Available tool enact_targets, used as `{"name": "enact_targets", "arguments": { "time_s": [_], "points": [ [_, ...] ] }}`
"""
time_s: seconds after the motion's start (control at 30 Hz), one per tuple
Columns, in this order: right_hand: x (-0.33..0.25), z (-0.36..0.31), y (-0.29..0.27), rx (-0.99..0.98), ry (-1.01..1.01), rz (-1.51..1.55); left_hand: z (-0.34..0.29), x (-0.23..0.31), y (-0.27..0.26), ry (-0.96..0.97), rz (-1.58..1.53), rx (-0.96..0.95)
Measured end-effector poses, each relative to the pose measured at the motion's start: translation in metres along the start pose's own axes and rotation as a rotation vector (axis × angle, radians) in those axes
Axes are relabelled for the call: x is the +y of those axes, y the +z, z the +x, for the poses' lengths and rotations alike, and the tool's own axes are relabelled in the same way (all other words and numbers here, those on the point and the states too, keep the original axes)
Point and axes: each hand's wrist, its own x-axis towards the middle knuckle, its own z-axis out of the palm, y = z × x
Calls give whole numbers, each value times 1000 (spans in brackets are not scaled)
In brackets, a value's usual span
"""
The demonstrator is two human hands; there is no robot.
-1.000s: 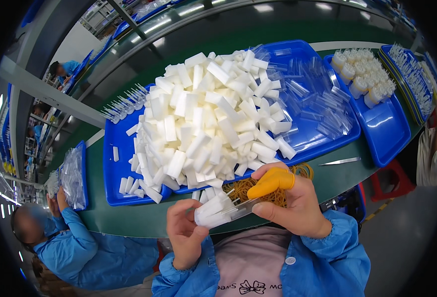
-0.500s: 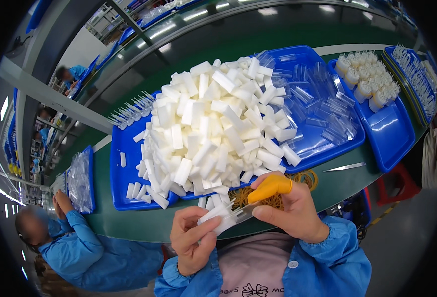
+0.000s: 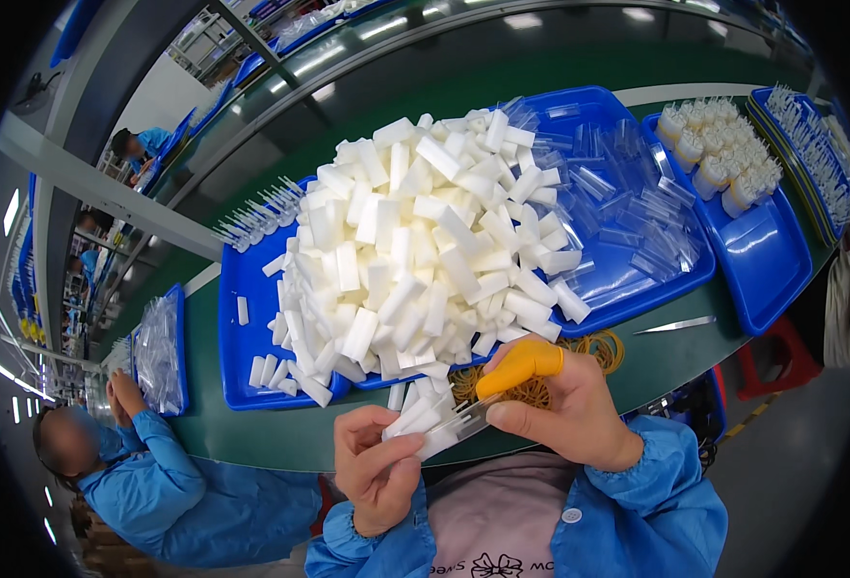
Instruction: The person assembles small white cylindrical components by inserting them into clear plastic sleeves and securing them with rubber bands. They repeatedly pick up components from a blue tray, insert them into sleeves, and use a yellow rubber band to bundle the set together before placing the finished unit on the tray.
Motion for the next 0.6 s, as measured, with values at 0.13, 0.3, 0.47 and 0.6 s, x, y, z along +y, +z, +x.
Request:
{"name": "enact_targets", "arguments": {
  "time_s": [0.13, 0.3, 0.47, 0.6],
  "points": [
    [2, 1, 5, 17, 155, 229, -2, 2, -3, 78, 235, -3],
    [-4, 4, 8, 11, 260, 290, -6, -1, -7, 221, 373, -24],
    [-12, 11, 5, -66, 374, 320, -3, 1, -5, 167, 312, 14],
    [-16, 13, 7, -81, 341, 293, -5, 2, -5, 88, 240, 34]
  ]
}}
